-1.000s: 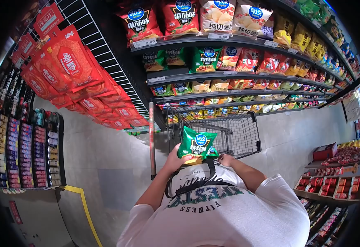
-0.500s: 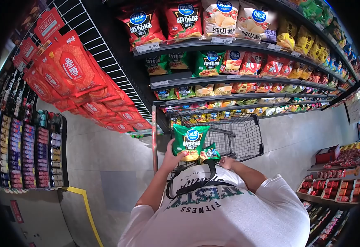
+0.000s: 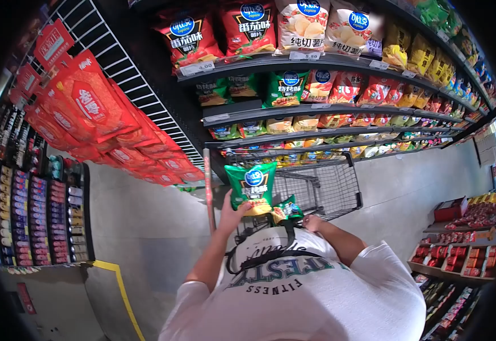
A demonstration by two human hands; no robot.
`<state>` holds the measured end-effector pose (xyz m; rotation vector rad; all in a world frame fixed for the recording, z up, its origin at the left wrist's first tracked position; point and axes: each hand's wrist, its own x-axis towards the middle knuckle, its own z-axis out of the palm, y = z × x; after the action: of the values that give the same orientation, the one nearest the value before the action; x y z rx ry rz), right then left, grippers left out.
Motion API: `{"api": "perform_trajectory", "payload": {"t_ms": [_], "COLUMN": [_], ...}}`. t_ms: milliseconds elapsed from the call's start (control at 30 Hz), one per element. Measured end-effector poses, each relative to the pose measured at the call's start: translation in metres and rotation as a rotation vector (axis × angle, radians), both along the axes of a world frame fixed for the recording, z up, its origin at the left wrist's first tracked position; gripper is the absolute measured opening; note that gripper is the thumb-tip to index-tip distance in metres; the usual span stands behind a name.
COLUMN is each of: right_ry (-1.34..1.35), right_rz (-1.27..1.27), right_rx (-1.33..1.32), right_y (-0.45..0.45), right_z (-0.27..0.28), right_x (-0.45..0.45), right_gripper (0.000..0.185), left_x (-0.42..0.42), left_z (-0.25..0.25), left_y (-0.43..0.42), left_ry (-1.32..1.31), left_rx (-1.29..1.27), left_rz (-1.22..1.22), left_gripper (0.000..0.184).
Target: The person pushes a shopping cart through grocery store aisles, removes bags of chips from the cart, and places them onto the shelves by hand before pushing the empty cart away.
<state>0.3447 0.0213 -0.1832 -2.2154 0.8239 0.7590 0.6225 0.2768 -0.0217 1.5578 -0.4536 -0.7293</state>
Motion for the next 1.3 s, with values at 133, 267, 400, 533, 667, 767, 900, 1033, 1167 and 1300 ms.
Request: {"api": "perform_trajectory", "payload": {"t_ms": [133, 267, 400, 533, 667, 767, 900, 1033, 1167, 1300], "right_ry": [0.124, 0.044, 0.043, 0.079, 0.07, 0.092, 0.114, 0.069, 0.057, 0.099], "right_rz": [-0.004, -0.032, -0.006, -0.074, -0.066, -0.061, -0.001, 0.021, -0.033, -0.085], "right_rx": [0.021, 0.02, 0.022, 0.049, 0.057, 0.03, -0.032, -0.006, -0.039, -0.044], "right_y": [-0.004, -0.01, -0.019, -0.028, -0.045, -0.053, -0.066, -0.073, -0.068, -0.066], "right_z": [0.016, 0.023, 0.027, 0.039, 0.022, 0.024, 0.021, 0.009, 0.008, 0.041], "right_x": [-0.004, -0.006, -0.002, 0.008, -0.001, 0.003, 0.01, 0.006, 0.006, 0.02], "right_gripper": [0.039, 0.039, 0.036, 0.032, 0.032, 0.031, 0.033, 0.035, 0.031, 0.028], "left_x": [0.015, 0.027, 0.071, 0.109, 0.148, 0.173, 0.206, 0.22, 0.248, 0.26], "left_z": [0.011, 0.065, 0.044, 0.102, 0.131, 0.139, 0.122, 0.118, 0.092, 0.073], "left_y": [-0.01, -0.032, -0.047, -0.072, -0.097, -0.122, -0.15, -0.18, -0.204, -0.226], "left_ry": [-0.138, -0.229, -0.658, -0.526, -0.728, -0.737, -0.781, -0.72, -0.814, -0.791], "left_rx": [0.128, 0.168, 0.136, 0.13, 0.13, 0.101, 0.118, 0.148, 0.185, 0.134], "left_rz": [0.02, 0.063, 0.209, 0.178, 0.209, 0.244, 0.25, 0.275, 0.231, 0.128], "left_gripper": [0.087, 0.088, 0.081, 0.066, 0.064, 0.061, 0.058, 0.055, 0.056, 0.052]}}
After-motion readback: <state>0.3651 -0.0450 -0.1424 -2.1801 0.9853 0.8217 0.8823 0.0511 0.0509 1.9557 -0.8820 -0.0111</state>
